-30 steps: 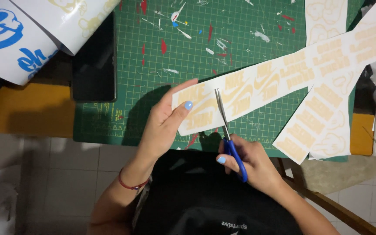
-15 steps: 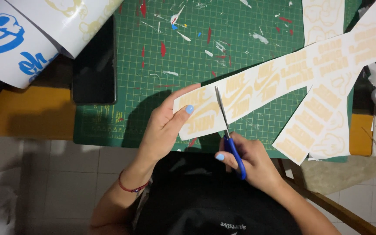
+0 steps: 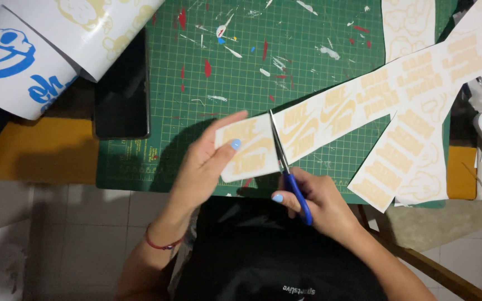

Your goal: The person cuts a large sheet of printed stickers into smaller individual pieces using scissors. They work on a green cutting mat, separating the sheet into strips and then trimming each sticker to size.

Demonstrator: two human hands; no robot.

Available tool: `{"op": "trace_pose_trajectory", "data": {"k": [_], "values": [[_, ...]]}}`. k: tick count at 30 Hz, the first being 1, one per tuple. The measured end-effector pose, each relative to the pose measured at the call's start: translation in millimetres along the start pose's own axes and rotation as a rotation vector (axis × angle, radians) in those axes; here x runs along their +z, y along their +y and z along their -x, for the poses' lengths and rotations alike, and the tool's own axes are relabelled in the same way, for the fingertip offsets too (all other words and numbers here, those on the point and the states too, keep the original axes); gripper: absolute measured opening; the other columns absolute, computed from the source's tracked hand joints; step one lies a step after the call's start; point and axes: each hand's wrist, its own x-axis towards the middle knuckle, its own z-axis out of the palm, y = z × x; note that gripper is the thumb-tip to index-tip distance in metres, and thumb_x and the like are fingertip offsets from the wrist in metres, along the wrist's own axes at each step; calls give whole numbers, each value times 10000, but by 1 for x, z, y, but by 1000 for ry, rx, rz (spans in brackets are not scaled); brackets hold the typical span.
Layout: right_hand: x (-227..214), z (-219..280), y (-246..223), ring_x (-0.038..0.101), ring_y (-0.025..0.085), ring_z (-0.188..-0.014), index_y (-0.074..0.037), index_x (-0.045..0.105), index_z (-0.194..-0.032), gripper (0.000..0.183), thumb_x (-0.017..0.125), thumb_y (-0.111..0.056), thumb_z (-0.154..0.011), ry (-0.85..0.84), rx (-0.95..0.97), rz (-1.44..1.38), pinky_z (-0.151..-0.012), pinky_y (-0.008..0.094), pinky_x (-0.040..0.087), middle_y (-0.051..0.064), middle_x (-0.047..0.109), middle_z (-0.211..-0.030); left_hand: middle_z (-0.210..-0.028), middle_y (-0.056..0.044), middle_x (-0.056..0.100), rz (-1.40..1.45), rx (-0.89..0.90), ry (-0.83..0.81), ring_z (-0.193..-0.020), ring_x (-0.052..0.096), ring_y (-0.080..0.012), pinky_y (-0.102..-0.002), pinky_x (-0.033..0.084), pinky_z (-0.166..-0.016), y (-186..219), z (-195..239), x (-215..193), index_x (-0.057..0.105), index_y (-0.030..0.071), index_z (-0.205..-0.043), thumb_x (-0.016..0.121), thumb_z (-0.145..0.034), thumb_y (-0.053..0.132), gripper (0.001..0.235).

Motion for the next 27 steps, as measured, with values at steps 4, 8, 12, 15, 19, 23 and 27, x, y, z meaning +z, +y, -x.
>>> {"op": "trace_pose_trajectory", "data": {"k": [4, 8, 12, 15, 19, 23, 27], "values": [[-1, 3, -8, 683, 212, -506, -77, 776, -996, 277, 768, -351, -956, -80, -5, -30, -577, 352, 574, 108, 784, -553, -1335, -336, 695, -395, -13, 65, -1005, 756, -350, -405, 653, -843, 47, -7, -8, 503, 121, -1611, 474, -1071, 48, 546], [-4, 2, -18, 676, 212, -541, -71, 760, -1060, 343, 711, -401, -983, -137, -20, -73, -601, 371, 578, 116, 806, -600, -1255, -238, 702, -575, -2, 44, -866, 673, -272, -388, 551, -729, 67, -54, -9, 467, 144, -1594, 469, -1081, 86, 516], [-7, 7, -17, 774, 136, -665, -166, 686, -1093, 485, 570, -620, -965, -325, -58, 31, -659, 281, 575, 10, 796, -735, -973, -99, 676, -978, 62, 18, -692, 580, -246, -434, 386, -569, 54, -114, -14, 379, 175, -1589, 506, -1108, 119, 501], [-9, 12, -16, 709, 115, -599, -155, 685, -1082, 493, 577, -626, -984, -398, -150, 41, -572, 258, 540, -9, 726, -722, -824, -101, 613, -1141, 100, 21, -743, 599, -324, -503, 371, -583, 32, -155, -19, 337, 169, -1620, 556, -1123, 118, 546], [-13, 19, -16, 499, 96, -540, -161, 689, -1061, 469, 624, -616, -973, -410, -111, 106, -538, 266, 412, -40, 547, -651, -1484, -231, 660, -1390, 275, 130, -1019, 736, -481, -624, 588, -650, 4, -190, -15, 385, 63, -1566, 752, -1050, 139, 638], [-19, 22, -10, 507, 110, -541, -160, 688, -1075, 493, 614, -636, -969, -406, -123, 122, -554, 279, 403, -29, 533, -665, -1489, -58, 537, -1818, 703, 289, -1147, 606, -301, -415, 544, -780, -10, -185, -13, 583, 84, -1477, 930, -925, 160, 657], [-19, 24, -4, 521, 105, -544, -171, 681, -1087, 474, 640, -626, -962, -404, -136, 133, -550, 279, 423, -39, 531, -644, -1430, -189, 686, -1626, 750, -59, -1302, 640, -386, -506, 607, -1015, -38, -180, -23, 746, 11, -1345, 714, -963, -101, 399]]}}
